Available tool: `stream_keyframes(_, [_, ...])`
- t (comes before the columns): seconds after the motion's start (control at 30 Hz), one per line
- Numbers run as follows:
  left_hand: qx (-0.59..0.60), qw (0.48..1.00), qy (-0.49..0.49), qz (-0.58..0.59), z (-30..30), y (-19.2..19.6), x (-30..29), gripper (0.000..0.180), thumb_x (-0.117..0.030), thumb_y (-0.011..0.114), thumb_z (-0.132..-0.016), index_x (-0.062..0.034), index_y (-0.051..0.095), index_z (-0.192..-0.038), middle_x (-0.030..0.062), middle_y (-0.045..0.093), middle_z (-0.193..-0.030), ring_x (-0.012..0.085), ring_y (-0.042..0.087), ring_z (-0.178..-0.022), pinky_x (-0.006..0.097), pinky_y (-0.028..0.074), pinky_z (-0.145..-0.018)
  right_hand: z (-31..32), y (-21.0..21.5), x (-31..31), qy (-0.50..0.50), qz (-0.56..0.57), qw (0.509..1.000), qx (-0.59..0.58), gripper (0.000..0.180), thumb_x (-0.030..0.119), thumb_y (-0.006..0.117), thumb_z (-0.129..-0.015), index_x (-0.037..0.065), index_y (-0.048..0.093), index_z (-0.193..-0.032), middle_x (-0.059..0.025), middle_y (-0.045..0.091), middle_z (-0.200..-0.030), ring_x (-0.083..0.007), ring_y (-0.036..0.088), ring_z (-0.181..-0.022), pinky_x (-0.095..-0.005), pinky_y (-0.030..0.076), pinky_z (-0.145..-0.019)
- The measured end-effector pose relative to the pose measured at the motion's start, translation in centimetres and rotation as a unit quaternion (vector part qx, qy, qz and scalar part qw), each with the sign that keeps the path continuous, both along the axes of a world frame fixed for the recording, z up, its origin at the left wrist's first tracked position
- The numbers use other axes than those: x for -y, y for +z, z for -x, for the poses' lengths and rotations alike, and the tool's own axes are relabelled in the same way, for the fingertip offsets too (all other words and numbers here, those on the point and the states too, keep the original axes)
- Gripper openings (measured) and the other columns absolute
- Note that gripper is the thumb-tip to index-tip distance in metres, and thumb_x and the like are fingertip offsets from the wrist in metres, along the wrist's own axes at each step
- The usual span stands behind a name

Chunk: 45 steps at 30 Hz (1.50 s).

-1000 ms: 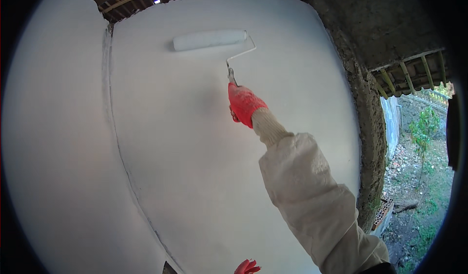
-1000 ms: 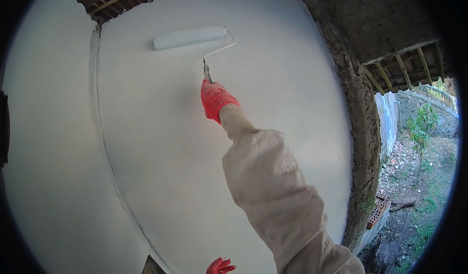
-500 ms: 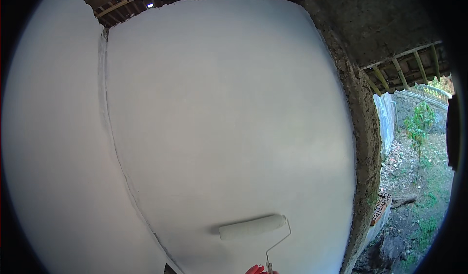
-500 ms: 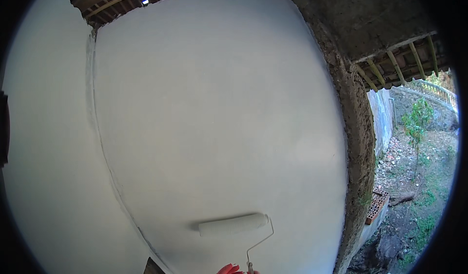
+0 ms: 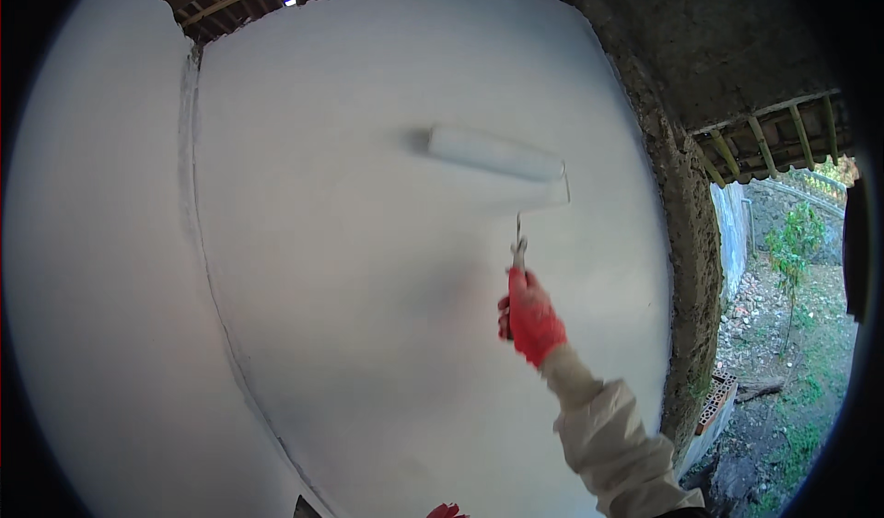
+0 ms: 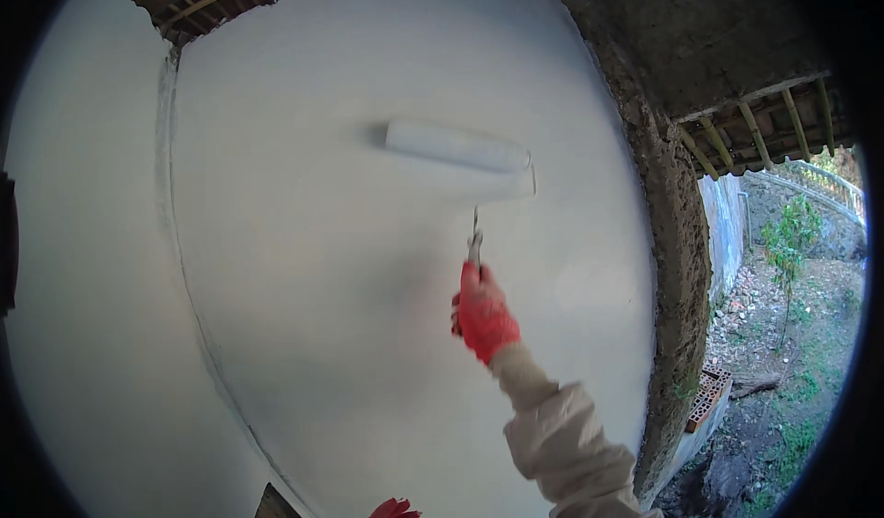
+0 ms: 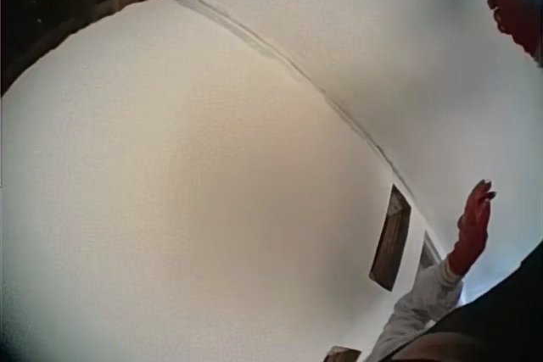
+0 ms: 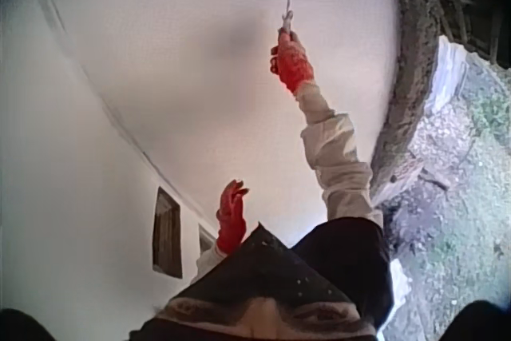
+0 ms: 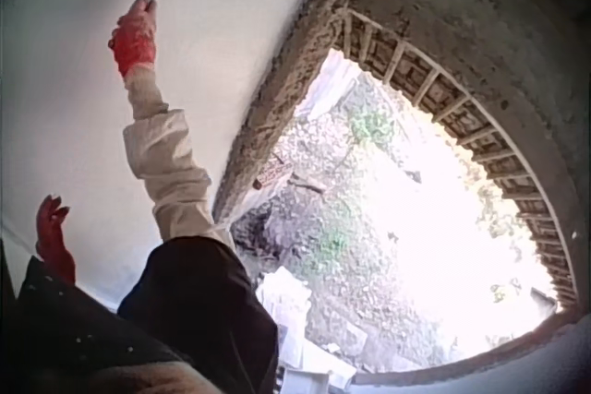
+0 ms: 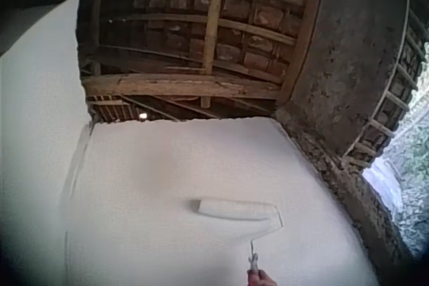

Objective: The person paints a wall and an upper corner area using a paint roller, moving it in vertical and angled strokes to cover the surface with white paint.

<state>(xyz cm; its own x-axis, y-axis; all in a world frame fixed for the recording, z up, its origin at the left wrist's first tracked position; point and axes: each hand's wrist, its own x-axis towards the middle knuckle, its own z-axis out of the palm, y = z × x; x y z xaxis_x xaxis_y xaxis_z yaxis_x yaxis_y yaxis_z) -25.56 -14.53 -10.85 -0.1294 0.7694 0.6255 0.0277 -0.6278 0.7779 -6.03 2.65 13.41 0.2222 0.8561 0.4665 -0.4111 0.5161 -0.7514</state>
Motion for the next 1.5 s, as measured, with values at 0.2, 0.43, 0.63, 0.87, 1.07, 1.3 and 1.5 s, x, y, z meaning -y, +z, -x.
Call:
stream_keyframes(0.2, [-0.041,0.999,0.027,-0.002,-2.0,2.1,-1.3,0.032,-0.008,0.047,-0.096,0.0003,0.047,-0.127,0.0138,0.058,-0.117,0.0212,0.062,-0.098,0.030,0.048,-0.084,-12.1,20.2,-4.5,-0.038,-0.071,0.996,-0.049,0.043,0.043,0.039,-0.095,0.004,0.037,-0.078,-0.0075,0.042,-0.059,-0.0191,0.042,-0.047,-0.0327,0.038,-0.041])
stream_keyframes(0.43, [-0.037,0.999,-0.020,0.002,-5.5,2.3,-3.9,0.033,-0.010,0.047,-0.096,-0.0005,0.048,-0.127,0.0136,0.058,-0.118,0.0208,0.062,-0.099,0.031,0.048,-0.084,-18.0,12.7,-3.5,-0.179,-0.073,0.962,0.195,0.044,0.044,0.040,-0.093,0.001,0.046,-0.101,-0.0071,0.045,-0.058,-0.0179,0.044,-0.042,-0.0331,0.039,-0.041])
stream_keyframes(0.63, [-0.084,0.994,-0.067,-0.006,-8.4,0.2,-6.1,0.035,-0.014,0.051,-0.095,-0.0005,0.048,-0.127,0.0138,0.058,-0.119,0.0214,0.063,-0.098,0.031,0.049,-0.083,-16.7,-17.3,-3.3,-0.205,0.115,0.946,0.222,0.030,0.036,0.043,-0.097,0.007,0.050,-0.097,-0.0038,0.047,-0.055,-0.0138,0.047,-0.041,-0.0309,0.040,-0.036])
stream_keyframes(0.87, [-0.131,0.987,-0.097,-0.014,-11.1,-0.5,-8.5,0.035,-0.013,0.055,-0.093,0.0002,0.050,-0.125,0.0146,0.058,-0.118,0.0226,0.065,-0.093,0.031,0.052,-0.079,-11.8,-41.2,3.9,-0.240,0.108,0.944,0.199,0.023,0.022,0.049,-0.096,0.015,0.051,-0.118,0.0037,0.044,-0.073,-0.0034,0.045,-0.056,-0.0182,0.039,-0.045])
stream_keyframes(1.07, [-0.105,0.986,-0.121,-0.046,-12.9,0.3,-8.8,0.034,-0.012,0.054,-0.094,0.0006,0.050,-0.125,0.0157,0.058,-0.118,0.0230,0.064,-0.094,0.031,0.051,-0.080,-16.4,-23.6,1.7,-0.199,0.076,0.968,0.132,0.039,0.021,0.044,-0.097,0.029,0.040,-0.135,-0.0007,0.050,-0.067,-0.0089,0.047,-0.043,-0.0257,0.040,-0.036])
stream_keyframes(1.3, [-0.092,0.995,-0.039,-0.004,-11.5,2.7,-7.8,0.032,-0.013,0.052,-0.095,-0.0009,0.051,-0.124,0.0122,0.059,-0.117,0.0210,0.062,-0.097,0.031,0.050,-0.081,-22.2,9.4,-3.4,-0.203,-0.029,0.970,0.130,0.046,0.048,0.043,-0.093,0.031,0.042,-0.136,-0.0047,0.047,-0.074,-0.0115,0.043,-0.044,-0.0279,0.039,-0.037])
stream_keyframes(1.5, [-0.115,0.989,0.089,-0.006,-9.9,4.1,-7.6,0.030,-0.010,0.052,-0.094,-0.0019,0.052,-0.123,0.0114,0.062,-0.112,0.0189,0.063,-0.094,0.030,0.050,-0.079,-27.0,30.4,-7.5,-0.230,-0.135,0.958,0.103,0.048,0.055,0.040,-0.093,0.007,0.045,-0.087,-0.0085,0.047,-0.060,-0.0182,0.044,-0.044,-0.0316,0.037,-0.040])
